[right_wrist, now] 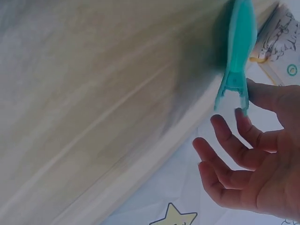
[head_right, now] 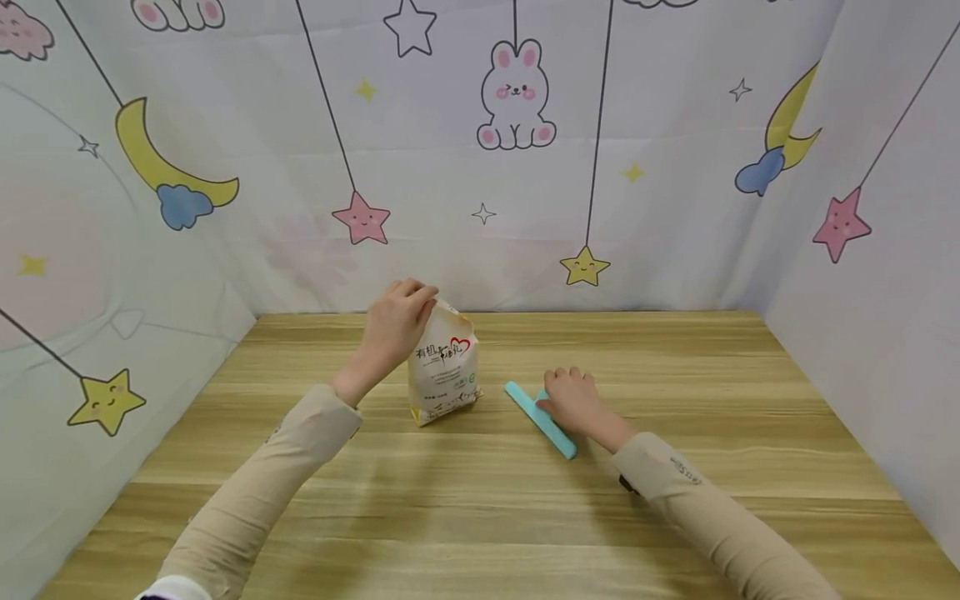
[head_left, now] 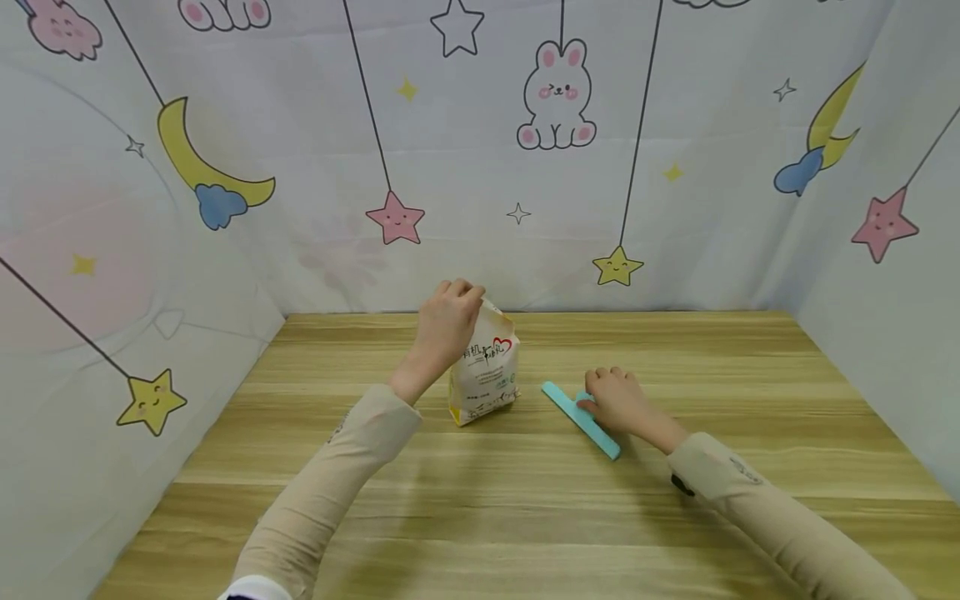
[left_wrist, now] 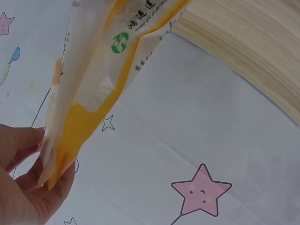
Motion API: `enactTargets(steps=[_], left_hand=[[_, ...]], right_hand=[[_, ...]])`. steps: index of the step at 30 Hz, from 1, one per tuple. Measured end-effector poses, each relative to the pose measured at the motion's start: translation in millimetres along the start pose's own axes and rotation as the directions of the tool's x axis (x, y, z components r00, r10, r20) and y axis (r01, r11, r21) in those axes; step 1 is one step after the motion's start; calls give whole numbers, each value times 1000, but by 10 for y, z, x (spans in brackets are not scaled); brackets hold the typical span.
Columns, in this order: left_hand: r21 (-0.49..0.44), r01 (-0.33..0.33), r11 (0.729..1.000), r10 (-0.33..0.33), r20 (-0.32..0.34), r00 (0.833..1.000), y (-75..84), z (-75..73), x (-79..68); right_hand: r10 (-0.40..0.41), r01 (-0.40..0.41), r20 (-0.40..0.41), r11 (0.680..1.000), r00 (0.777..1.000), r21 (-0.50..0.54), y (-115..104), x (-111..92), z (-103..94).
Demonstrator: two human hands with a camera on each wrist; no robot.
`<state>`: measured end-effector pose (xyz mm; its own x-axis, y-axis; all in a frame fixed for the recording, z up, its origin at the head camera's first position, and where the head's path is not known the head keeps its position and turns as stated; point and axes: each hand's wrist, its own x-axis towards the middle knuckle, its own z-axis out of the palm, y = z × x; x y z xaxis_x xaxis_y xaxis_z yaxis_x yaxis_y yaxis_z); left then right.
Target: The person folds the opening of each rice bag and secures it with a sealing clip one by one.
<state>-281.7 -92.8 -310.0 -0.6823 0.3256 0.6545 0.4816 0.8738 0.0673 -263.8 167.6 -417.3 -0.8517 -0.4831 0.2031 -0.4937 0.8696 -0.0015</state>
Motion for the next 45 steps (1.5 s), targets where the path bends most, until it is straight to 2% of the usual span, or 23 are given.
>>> enactTargets(steps=[5, 13, 19, 28, 34, 40, 45], left_hand=[[3, -1, 1000, 1, 3, 1000, -7, 15, 2], [-1, 1, 1000, -1, -8, 1000, -11, 33, 2], [-5, -6, 1000, 6, -23, 1000, -7, 38, 0], [-1, -25, 1000, 25, -54, 998, -8, 48, -18], [0, -26, 1000, 26, -73, 997, -2, 46, -33], [4, -36, 999, 37, -85, 996, -4, 49, -44], [43, -56, 998, 60, -111, 992, -10, 65, -50]], right_hand=[[-45, 49, -56, 997, 997, 66, 34, 5, -41], [-60, 66, -46, 989, 997, 134, 50, 19, -52], [-61, 67, -49, 989, 997, 132, 56, 21, -46], [-55, 61, -78, 995, 995, 78, 52, 18, -61], [-58, 67, -144, 996, 988, 59, 49, 31, -94], [-59, 77, -209, 994, 976, 81, 40, 70, -127], [-50, 80, -249, 990, 967, 112, 43, 123, -177]])
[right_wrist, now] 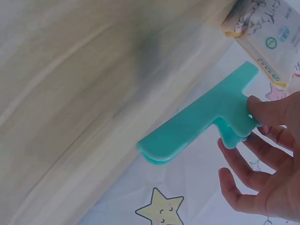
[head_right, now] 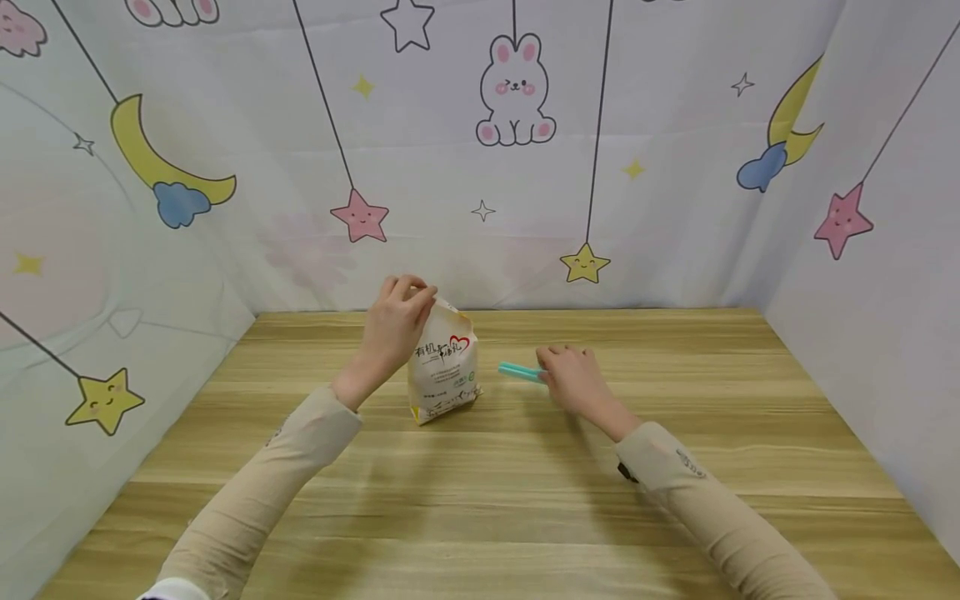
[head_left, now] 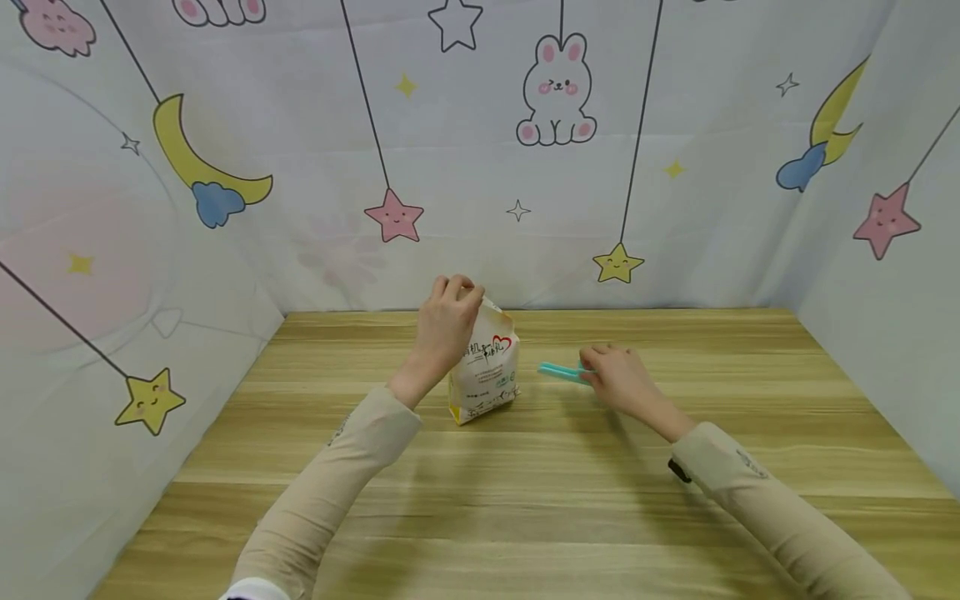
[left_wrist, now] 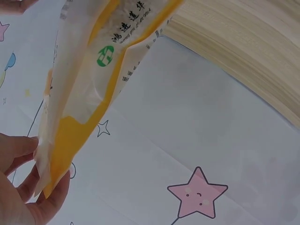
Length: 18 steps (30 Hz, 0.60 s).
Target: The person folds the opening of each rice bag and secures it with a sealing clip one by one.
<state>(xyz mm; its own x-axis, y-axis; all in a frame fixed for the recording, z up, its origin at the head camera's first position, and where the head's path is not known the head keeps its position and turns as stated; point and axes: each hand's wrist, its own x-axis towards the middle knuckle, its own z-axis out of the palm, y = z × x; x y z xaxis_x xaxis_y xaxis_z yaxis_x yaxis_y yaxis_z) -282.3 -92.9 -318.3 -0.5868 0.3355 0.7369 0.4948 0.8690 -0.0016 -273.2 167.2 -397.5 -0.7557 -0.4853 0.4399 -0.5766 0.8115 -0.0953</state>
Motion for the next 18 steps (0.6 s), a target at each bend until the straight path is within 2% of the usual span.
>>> enactTargets(steps=[7, 12, 18], left_hand=[[25, -13, 1000, 13, -10, 1000, 6, -5, -4], [51, -7, 999, 7, -4, 1000, 12, -1, -8], [73, -1, 997, 2, -10, 1000, 22, -4, -5]], right_hand=[[10, -5, -83, 998, 997, 56, 20, 124, -84], [62, -55, -46, 988, 997, 142, 40, 211, -159], [159, -147, -7, 926, 987, 347, 66, 303, -241]])
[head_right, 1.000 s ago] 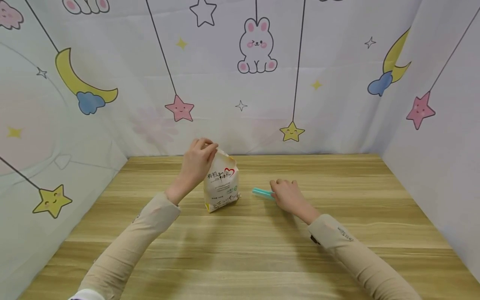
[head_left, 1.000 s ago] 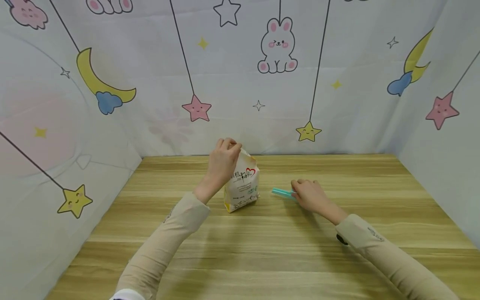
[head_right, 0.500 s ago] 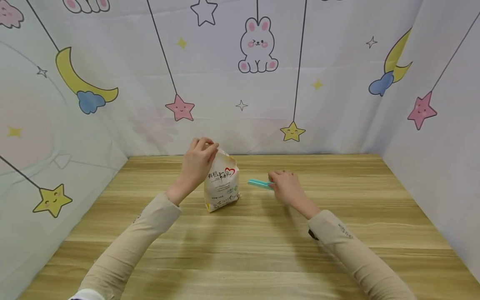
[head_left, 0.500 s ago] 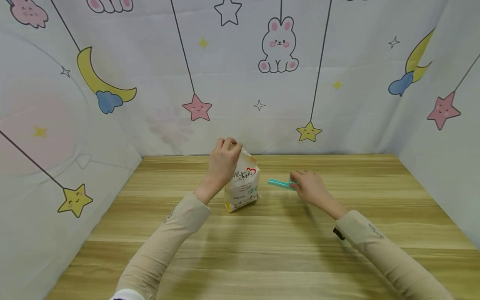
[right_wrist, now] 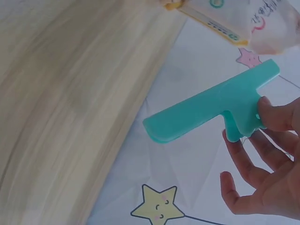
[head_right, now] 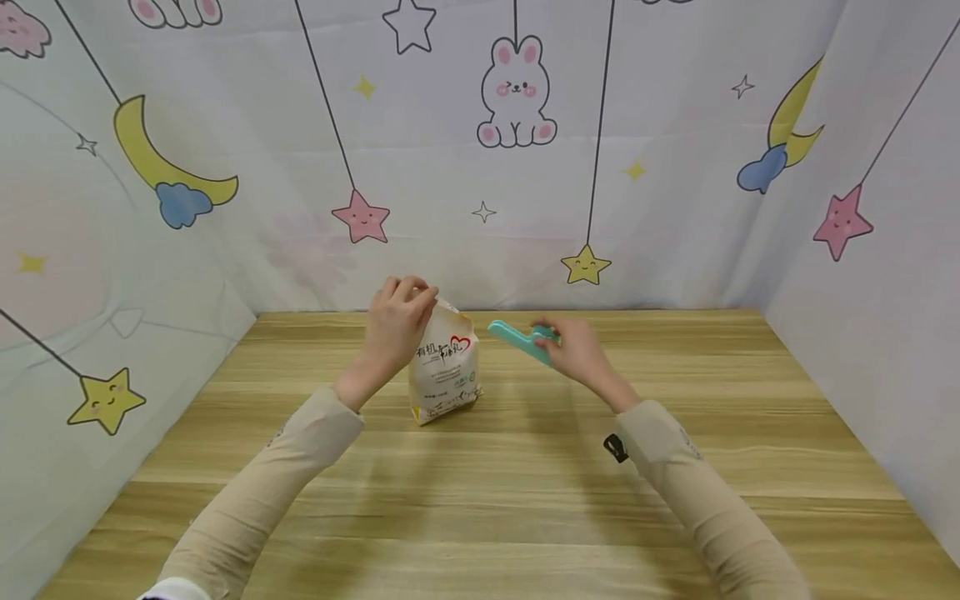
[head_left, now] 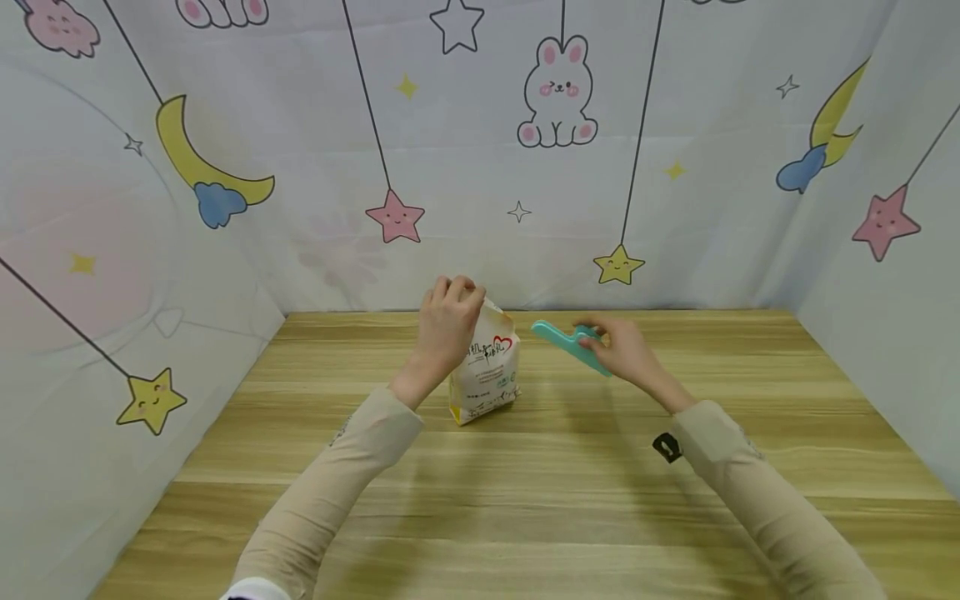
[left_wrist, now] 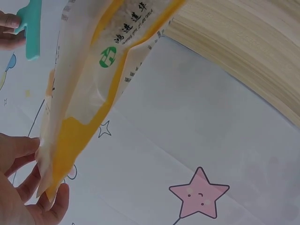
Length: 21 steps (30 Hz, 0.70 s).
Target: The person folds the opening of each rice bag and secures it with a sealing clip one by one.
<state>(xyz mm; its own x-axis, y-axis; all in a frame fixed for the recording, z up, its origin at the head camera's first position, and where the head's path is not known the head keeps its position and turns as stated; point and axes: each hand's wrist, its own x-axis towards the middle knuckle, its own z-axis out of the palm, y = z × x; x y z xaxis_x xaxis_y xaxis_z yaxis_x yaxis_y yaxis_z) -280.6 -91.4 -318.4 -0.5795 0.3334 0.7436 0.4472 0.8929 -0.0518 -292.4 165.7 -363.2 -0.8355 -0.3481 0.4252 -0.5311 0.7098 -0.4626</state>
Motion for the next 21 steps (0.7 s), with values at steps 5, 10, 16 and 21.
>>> enactTargets(steps=[5, 10, 16, 21], left_hand=[[3, 2, 1000, -2, -10, 1000, 1, 5, -5], [-10, 7, 1000, -7, -6, 1000, -2, 10, -4], [-29, 18, 999, -18, -5, 1000, 1, 5, 0], [-40, 23, 999, -24, -11, 1000, 8, 8, -3]], right_hand=[[8, -7, -25, 998, 1000, 63, -8, 72, -38], [54, -52, -18, 993, 998, 107, -20, 139, -52], [123, -127, 30, 977, 992, 173, -39, 262, -75], [133, -143, 62, 966, 989, 217, -64, 360, -98]])
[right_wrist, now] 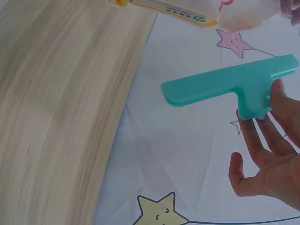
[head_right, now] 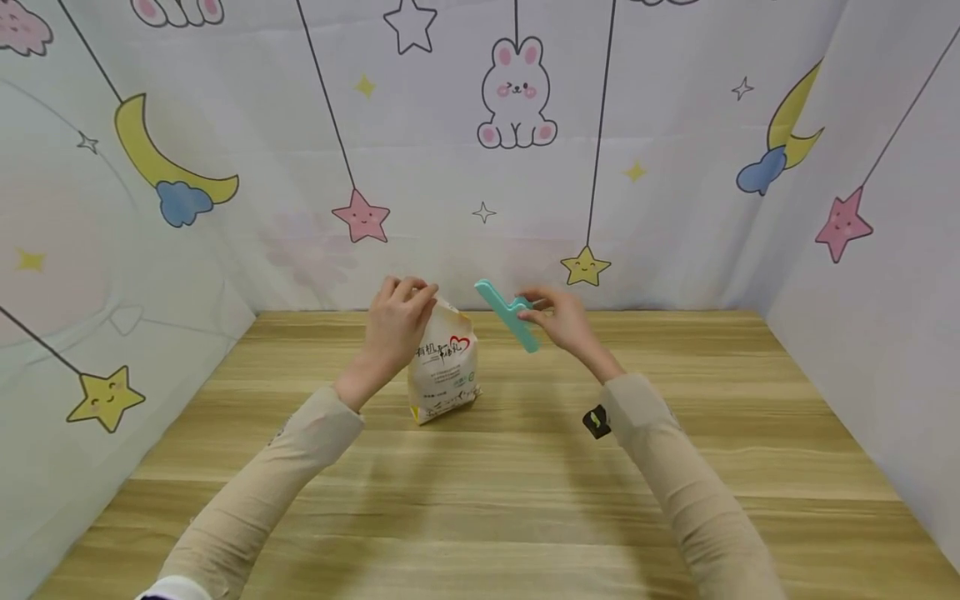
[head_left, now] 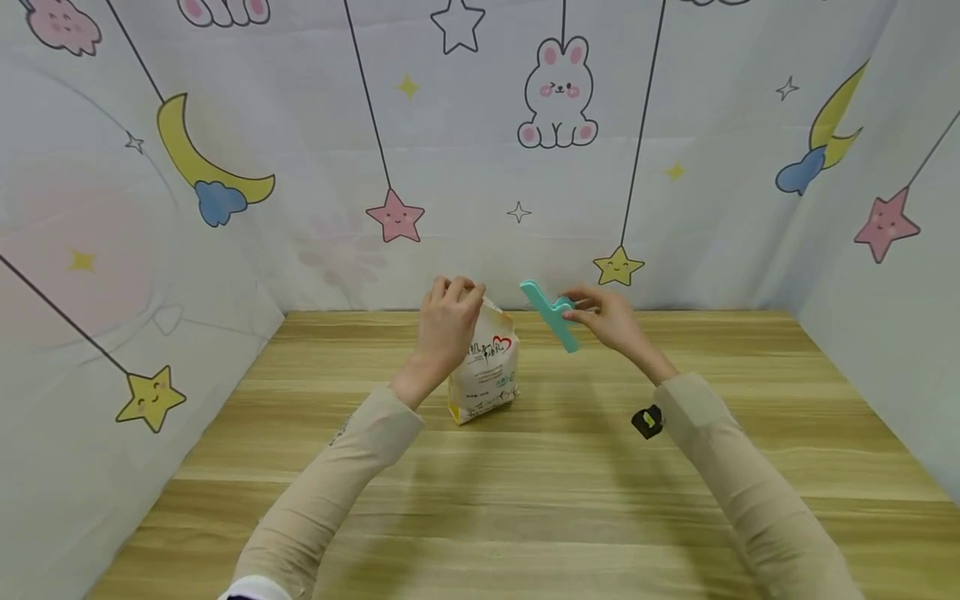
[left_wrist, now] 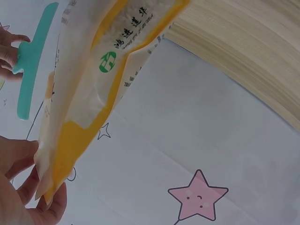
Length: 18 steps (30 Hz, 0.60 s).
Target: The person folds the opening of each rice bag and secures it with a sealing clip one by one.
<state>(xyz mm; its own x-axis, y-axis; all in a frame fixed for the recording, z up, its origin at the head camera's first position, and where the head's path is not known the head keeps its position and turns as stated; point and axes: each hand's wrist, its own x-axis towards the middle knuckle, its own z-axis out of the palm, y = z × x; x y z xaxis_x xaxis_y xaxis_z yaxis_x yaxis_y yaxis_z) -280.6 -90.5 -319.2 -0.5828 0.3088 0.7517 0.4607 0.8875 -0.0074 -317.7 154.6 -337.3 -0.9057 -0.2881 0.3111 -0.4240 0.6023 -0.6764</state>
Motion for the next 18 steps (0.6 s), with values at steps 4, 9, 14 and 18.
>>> enactTargets(steps=[4, 9, 14, 18], left_hand=[[-3, 16, 1000, -16, -7, 1000, 3, 10, -1], [-51, 56, 997, -57, -18, 998, 18, 20, -4], [-87, 82, 993, -85, -25, 996, 22, 31, -6], [-111, 99, 989, -103, -25, 994, 20, 31, -7]], right_hand=[[12, -12, 19, 999, 1000, 31, -43, 68, -10], [47, -50, 37, 995, 998, 87, -92, 144, -17], [51, -56, 41, 991, 998, 121, -143, 232, -25], [38, -43, 40, 990, 999, 133, -188, 309, -21]])
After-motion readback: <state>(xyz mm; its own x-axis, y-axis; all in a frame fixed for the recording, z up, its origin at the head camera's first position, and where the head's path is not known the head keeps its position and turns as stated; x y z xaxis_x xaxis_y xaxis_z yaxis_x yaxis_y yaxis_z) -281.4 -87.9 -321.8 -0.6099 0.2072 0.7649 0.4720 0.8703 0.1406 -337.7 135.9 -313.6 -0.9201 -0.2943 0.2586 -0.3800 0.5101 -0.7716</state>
